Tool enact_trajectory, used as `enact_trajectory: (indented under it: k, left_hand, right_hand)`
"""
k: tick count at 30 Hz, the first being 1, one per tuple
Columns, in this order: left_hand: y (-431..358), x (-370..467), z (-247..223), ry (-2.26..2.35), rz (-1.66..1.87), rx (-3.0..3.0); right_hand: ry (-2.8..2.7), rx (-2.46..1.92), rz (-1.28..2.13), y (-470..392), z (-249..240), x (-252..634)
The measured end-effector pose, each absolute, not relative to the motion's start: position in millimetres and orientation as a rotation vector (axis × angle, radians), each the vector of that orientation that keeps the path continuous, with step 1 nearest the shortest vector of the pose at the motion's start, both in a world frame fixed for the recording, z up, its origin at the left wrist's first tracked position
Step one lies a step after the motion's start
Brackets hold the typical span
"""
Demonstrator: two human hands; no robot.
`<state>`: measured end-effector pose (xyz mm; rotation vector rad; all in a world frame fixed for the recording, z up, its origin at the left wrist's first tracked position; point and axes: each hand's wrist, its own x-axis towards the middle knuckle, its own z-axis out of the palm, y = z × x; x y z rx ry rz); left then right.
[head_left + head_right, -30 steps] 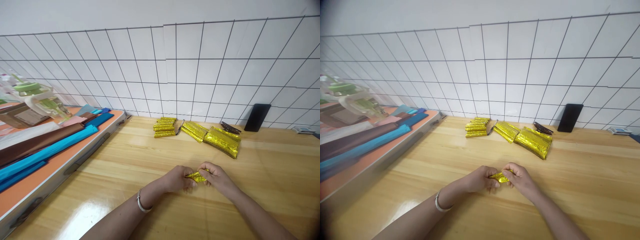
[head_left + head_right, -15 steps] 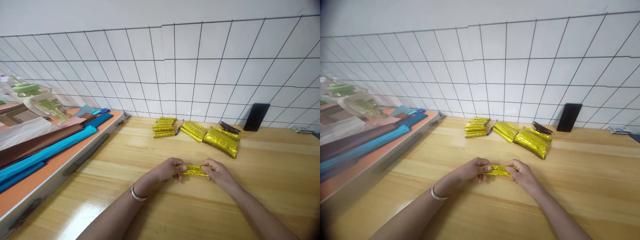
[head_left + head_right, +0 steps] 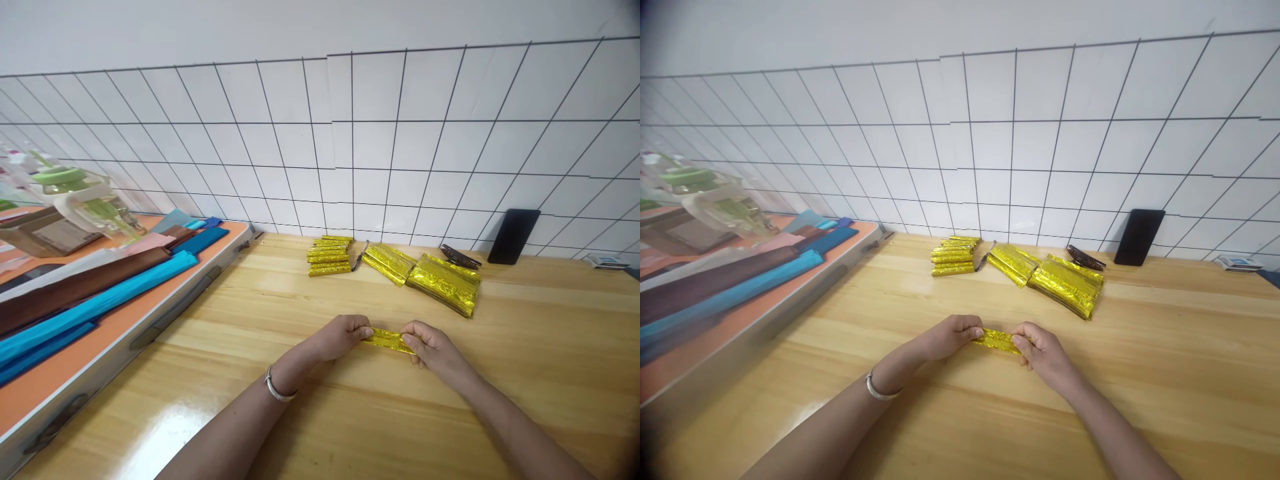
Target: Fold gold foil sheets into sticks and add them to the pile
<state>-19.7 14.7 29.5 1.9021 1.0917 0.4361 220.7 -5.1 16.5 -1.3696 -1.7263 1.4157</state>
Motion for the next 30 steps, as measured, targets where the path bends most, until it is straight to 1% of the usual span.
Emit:
enact_trajectory:
  k: [10, 23, 30]
  left_hand:
    - [13.5, -22.7, 27.8, 1.055, 0.330, 1.802]
    - [11.4, -21.4, 21.9, 1.025, 0.272, 1.838]
    - [7.7, -16.1, 25.3, 1.010, 0.312, 1.911]
  right_hand:
    - [-1.765, -1.348, 1.387, -6.9, 12.8, 222.1]
    - [-1.837, -1.293, 1.392, -7.2, 15.1, 222.2]
    - [-1.863, -1.311, 1.369, -8.3, 15.8, 221.4]
